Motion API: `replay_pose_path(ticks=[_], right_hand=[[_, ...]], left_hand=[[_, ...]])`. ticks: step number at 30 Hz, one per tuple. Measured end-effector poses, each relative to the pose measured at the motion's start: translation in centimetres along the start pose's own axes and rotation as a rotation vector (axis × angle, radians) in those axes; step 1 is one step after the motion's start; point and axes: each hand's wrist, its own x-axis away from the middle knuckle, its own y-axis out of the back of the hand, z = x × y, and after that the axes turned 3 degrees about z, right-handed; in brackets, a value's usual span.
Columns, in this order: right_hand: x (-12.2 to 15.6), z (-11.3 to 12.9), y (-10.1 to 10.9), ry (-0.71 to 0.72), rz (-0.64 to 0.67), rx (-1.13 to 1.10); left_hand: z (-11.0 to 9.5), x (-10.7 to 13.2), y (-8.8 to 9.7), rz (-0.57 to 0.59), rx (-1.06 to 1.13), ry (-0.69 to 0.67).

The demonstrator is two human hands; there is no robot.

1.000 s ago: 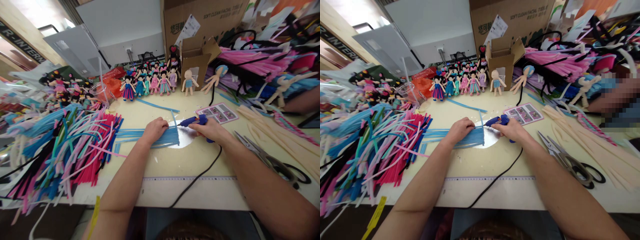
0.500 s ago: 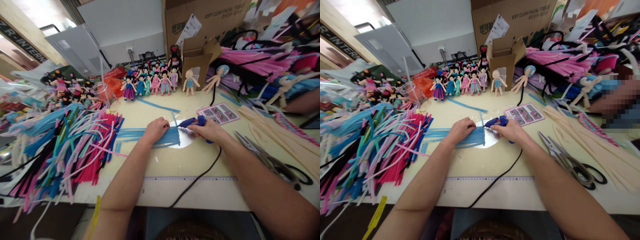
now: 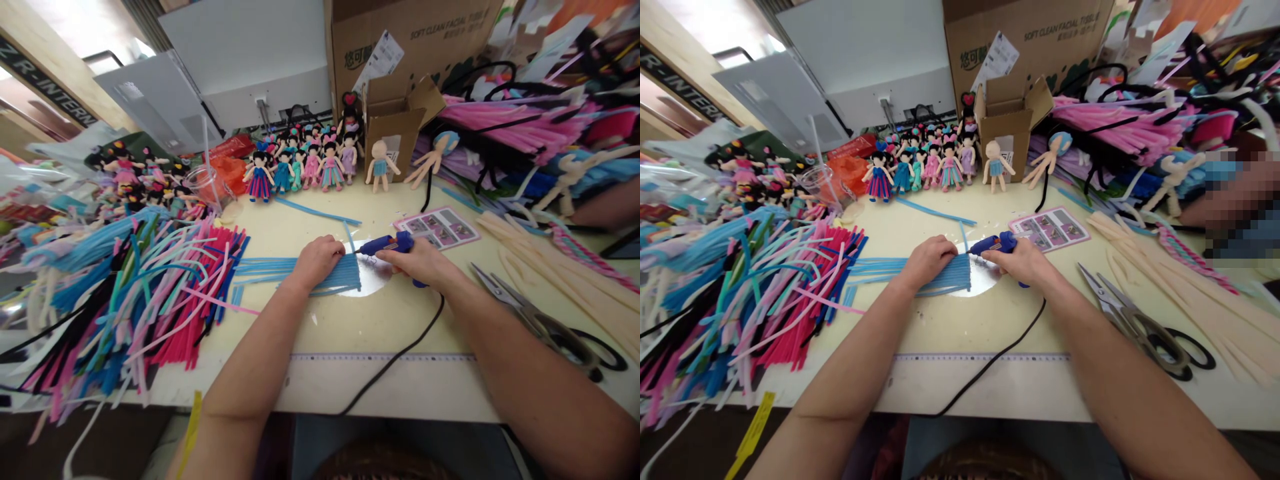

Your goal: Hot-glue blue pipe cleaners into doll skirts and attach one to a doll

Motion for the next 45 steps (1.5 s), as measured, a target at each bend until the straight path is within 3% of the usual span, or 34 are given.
replay_pose_path(ticks=[21,27,40,45], right_hand=[[0.3,1.8,0.2,-0.039,0.004,0.217],[0.3,1.5,0.3,0.018,0.036,0.061],[0.1,1.7,0.5,0.02,0.052,0.078],[0.1,0.7,0.2,0.03,0.028,0.016]], left_hand=[[0.0,-0.4,-0.5,-0.005,-0.016,-0.038],[0.2,-0.5,-0.2,-0.013,0.022,-0.074],[0.5,-0.9,-0.3,-0.053,0.016,-0.103],[-0.1,-0.2,0.4,0.004,0.021,-0.086]])
